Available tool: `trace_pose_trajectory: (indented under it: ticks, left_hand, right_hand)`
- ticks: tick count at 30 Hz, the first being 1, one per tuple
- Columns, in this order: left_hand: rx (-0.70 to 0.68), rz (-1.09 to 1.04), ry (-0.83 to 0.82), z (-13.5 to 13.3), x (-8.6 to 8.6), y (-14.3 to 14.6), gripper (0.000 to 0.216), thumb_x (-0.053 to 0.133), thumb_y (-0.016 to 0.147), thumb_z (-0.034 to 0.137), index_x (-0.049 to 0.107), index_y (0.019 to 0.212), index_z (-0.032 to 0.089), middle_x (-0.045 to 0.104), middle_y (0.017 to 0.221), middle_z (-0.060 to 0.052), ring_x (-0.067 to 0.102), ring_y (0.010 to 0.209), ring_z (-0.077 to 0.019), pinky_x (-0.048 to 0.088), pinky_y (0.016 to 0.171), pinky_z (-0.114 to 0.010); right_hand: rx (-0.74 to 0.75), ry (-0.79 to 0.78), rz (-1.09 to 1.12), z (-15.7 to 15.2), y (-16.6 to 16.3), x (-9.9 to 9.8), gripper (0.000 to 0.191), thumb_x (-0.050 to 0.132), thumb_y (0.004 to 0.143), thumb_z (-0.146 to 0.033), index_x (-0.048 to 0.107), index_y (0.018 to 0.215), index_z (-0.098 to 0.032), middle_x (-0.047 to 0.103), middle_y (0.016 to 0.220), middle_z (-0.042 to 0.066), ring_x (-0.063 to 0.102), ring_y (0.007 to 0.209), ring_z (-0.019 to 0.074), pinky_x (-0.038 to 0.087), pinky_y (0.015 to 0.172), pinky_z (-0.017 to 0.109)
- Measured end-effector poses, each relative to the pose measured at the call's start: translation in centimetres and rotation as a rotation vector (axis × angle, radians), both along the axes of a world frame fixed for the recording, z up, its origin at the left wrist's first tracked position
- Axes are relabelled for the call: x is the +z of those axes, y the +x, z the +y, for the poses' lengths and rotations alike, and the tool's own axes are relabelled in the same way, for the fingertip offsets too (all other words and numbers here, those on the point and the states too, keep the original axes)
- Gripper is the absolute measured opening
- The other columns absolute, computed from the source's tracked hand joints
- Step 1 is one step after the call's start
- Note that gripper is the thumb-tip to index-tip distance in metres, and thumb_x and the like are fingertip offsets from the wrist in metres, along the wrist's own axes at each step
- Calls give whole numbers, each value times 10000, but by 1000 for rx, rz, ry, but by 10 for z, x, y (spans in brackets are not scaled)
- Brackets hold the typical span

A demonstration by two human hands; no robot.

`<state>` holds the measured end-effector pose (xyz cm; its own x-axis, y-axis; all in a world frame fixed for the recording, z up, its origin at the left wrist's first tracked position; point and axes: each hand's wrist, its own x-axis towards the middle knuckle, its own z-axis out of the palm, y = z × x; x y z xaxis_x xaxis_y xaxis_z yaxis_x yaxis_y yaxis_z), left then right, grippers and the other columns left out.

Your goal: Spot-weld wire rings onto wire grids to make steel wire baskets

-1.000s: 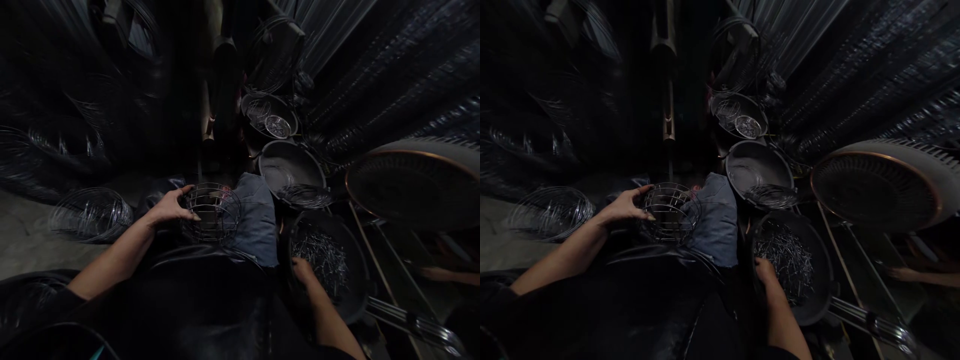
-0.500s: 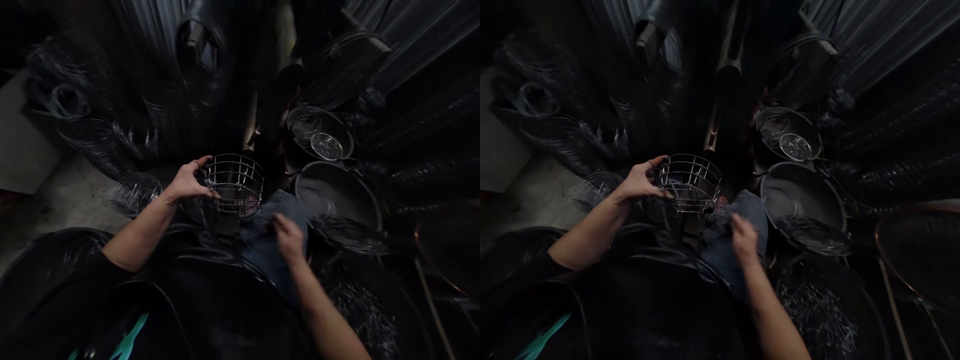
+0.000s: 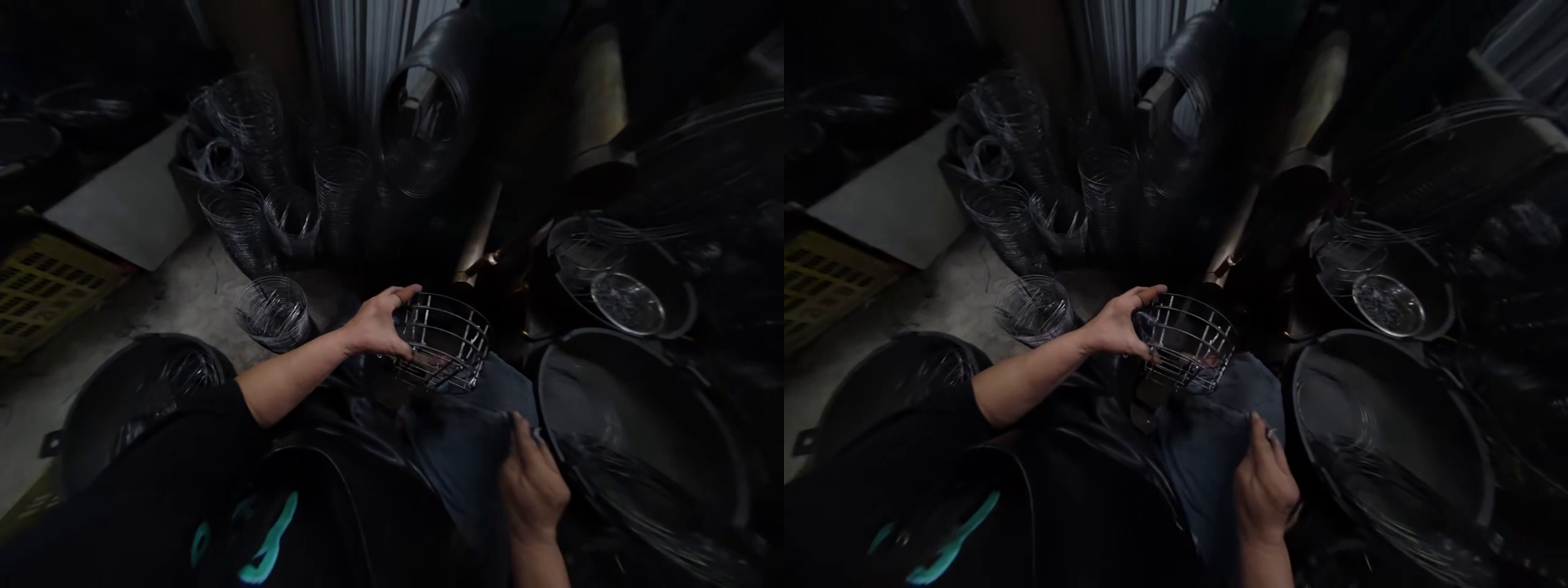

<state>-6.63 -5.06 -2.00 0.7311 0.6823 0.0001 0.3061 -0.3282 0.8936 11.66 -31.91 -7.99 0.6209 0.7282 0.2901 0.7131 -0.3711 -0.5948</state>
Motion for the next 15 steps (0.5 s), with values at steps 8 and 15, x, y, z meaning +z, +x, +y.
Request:
trace_pose_trajectory:
  ticks: [8, 15]
  left_hand:
    - [-55, 96, 222, -9, 1, 11, 1098, 838, 410, 463, 432, 1387, 169, 506, 1342, -141, 503, 1214, -346, 422, 1035, -490]
    - [-151, 126, 360, -16, 3, 7, 1029, 788, 501, 525, 391, 1403, 228, 493, 1376, -130, 488, 1232, -340, 404, 1020, -519]
  right_hand:
    - [334, -28, 144, 48, -19, 86, 449, 649, 798, -469, 661, 1162, -206, 680, 1099, 92, 649, 999, 245, 530, 843, 327]
    - [680, -235, 348, 111, -14, 99, 263, 551, 883, -381, 752, 926, -217, 728, 845, 47, 684, 753, 180, 536, 679, 260]
